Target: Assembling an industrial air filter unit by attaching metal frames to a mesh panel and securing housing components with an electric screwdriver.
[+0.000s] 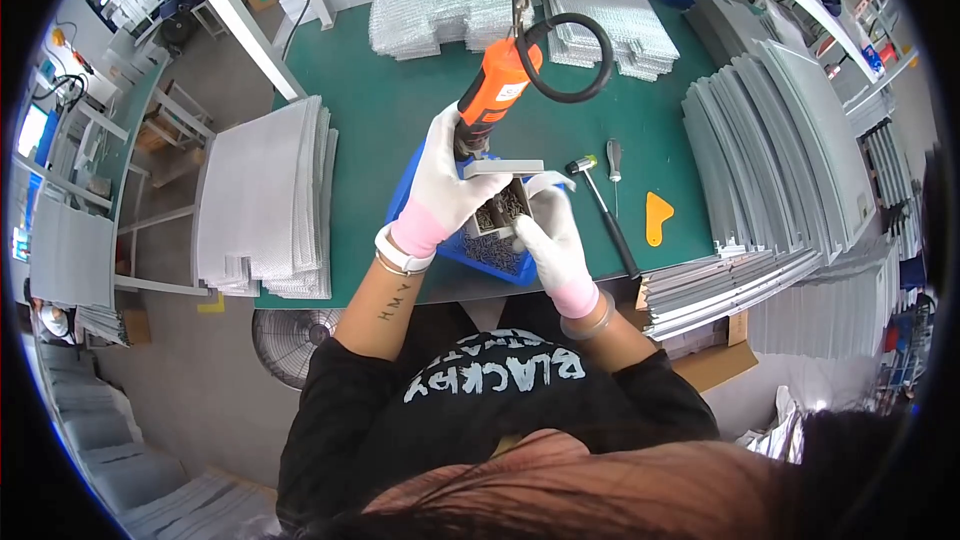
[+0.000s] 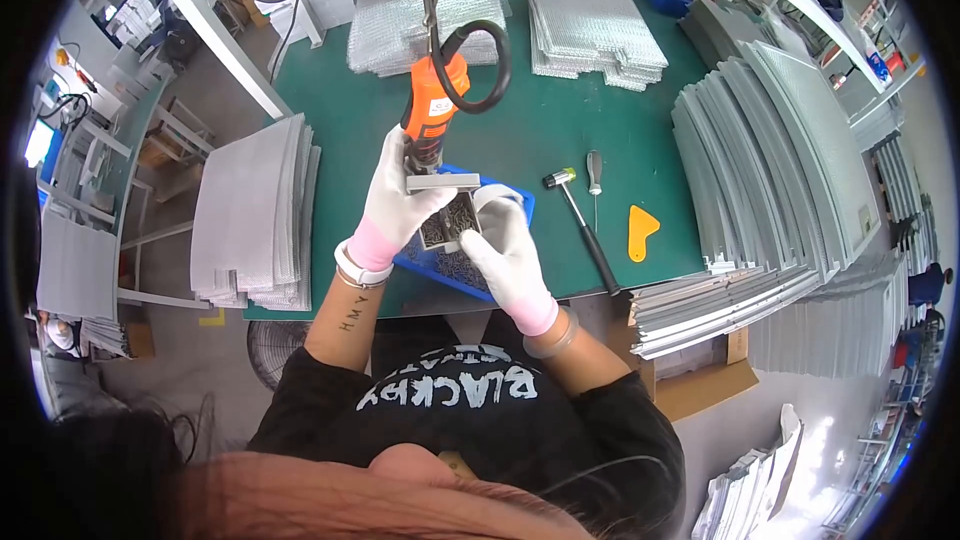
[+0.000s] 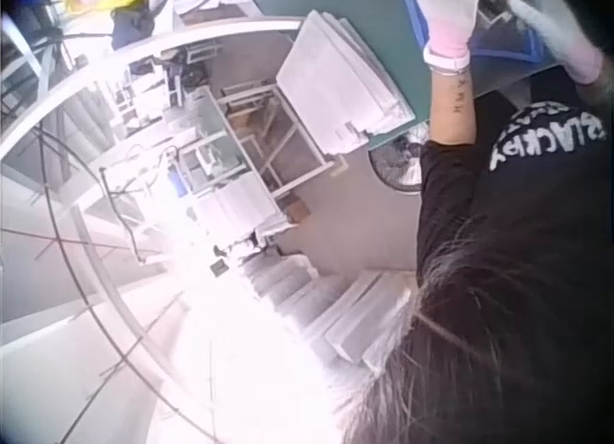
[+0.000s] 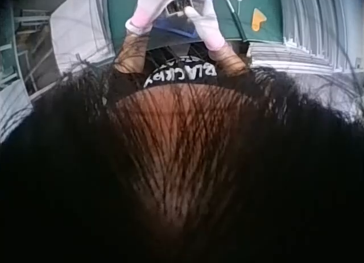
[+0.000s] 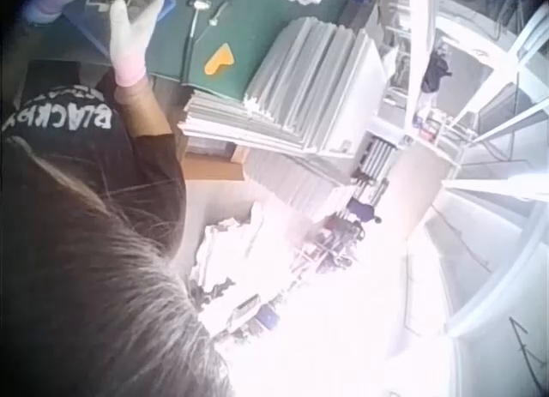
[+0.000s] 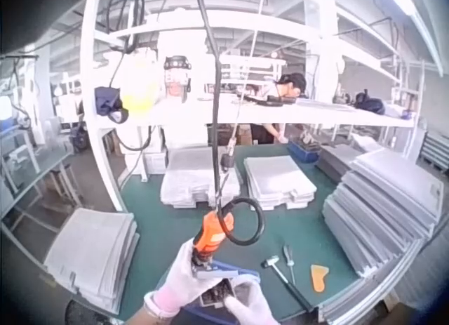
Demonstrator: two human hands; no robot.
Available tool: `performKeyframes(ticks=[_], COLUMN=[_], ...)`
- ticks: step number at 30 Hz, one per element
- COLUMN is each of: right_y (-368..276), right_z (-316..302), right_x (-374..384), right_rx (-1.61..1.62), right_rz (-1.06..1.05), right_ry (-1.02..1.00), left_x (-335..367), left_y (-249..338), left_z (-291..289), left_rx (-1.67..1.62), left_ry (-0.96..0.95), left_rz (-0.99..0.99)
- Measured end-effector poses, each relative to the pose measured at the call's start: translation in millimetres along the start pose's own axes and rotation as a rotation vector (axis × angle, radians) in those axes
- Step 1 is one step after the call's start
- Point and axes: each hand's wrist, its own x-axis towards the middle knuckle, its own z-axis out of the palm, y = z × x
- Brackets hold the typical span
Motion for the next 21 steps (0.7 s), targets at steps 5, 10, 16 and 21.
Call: performKeyframes(ticks=[5, 10, 16, 21], right_y=[5.1, -41.0, -36.1, -40.1], right_z=[-26.8, -7.0, -8.1, -4.9], right_x=[-9.4, -6.8, 0.2, 0.7], right_rx=[-0.763, -1.29, -1.333, -1.34], right_rz=[-0.783, -0.799, -0.795, -0.782], right_ry=[0.233, 0.09, 0.069, 0.07], left_x=[-4.8, -8.2, -11.4, -11.9], left_y=[9.2, 7.1, 9.6, 6.5], left_z=[7.8, 12.3, 20.0, 19.9], left_rx=[0.133, 0.271, 0.192, 0.227], left_ry=[0.072, 0.115, 0.105, 0.112], left_rz=[0.066, 0.14, 0.138, 0.146])
